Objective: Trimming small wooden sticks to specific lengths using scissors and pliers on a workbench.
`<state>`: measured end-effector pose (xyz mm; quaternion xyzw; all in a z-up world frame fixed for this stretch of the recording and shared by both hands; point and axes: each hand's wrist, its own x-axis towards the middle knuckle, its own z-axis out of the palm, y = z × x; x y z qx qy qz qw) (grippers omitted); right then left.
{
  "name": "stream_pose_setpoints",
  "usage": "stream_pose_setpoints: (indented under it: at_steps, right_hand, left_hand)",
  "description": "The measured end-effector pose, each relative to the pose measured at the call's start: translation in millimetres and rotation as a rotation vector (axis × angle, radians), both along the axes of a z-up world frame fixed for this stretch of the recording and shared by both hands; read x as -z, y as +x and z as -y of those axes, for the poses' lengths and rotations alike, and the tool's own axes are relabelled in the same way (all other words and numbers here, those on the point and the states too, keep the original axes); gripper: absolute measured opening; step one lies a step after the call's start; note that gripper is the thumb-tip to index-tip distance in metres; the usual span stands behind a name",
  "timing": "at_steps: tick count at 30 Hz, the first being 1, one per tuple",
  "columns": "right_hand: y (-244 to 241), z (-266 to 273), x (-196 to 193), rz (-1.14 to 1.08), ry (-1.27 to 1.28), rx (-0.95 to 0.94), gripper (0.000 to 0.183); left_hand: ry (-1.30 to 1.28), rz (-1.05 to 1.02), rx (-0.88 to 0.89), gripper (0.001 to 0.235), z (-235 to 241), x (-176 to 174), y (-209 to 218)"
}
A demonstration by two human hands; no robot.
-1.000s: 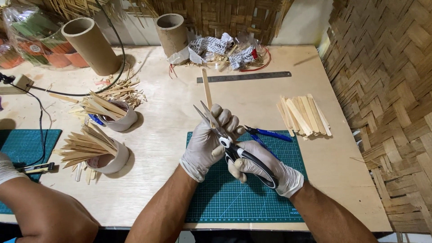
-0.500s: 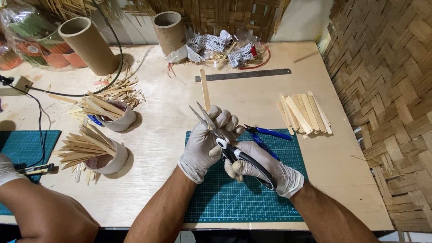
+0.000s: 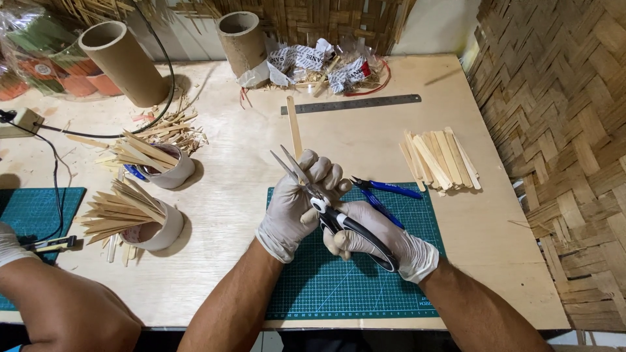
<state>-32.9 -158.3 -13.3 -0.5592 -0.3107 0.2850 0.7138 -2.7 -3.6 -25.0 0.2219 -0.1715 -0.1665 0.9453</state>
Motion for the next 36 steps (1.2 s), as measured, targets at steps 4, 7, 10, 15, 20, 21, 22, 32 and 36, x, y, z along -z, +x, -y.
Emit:
stream_pose_setpoints:
  at_steps: [4, 7, 10, 15, 20, 21, 22, 32, 36]
  right_hand:
    - [-1.1, 0.2, -1.1, 0.002, 0.0, -0.004, 0.038]
    - [-2.0, -0.6, -6.7, -0.012, -0.016, 0.015, 0.039]
    - [-1.0, -1.6, -11.0, -0.006, -0.005, 0.014, 0.044]
    - [-1.5, -3.0, -12.6, 0.137, -0.082, 0.073, 0.041]
    - [-2.3, -0.9, 0.6, -0.114, 0.029, 0.073, 0.032]
    - [-2.7, -1.2, 1.7, -0.14, 0.033, 0.087, 0.029]
    - [-3.6, -1.7, 1.3, -0.141, 0.034, 0.087, 0.029]
    - [-4.6, -0.6, 4.9, -0.212, 0.057, 0.114, 0.02]
    - [-2.7, -0.6, 11.6, -0.216, 0.052, 0.114, 0.022]
  left_hand:
    - [0.008, 0.005, 0.008, 0.045, -0.4, 5.1, 1.9]
    - [-0.032, 0.008, -0.028, 0.043, 0.4, 3.1, 1.4]
    - [-0.015, 0.018, 0.061, 0.044, -0.9, 6.9, 3.9]
    - [-0.075, 0.039, -0.051, 0.036, 3.8, 6.0, -2.2]
    - [-0.071, 0.041, -0.047, 0.033, 3.6, 8.4, -0.2]
    - [-0.073, 0.047, -0.044, 0.033, 3.6, 9.7, 0.6]
    - [-0.072, 0.046, -0.045, 0.033, 3.3, 9.5, 0.0]
    - [-0.092, 0.041, -0.059, 0.029, 4.4, 11.1, 0.2]
    - [-0.084, 0.05, -0.072, 0.028, 3.6, 16.5, 2.0]
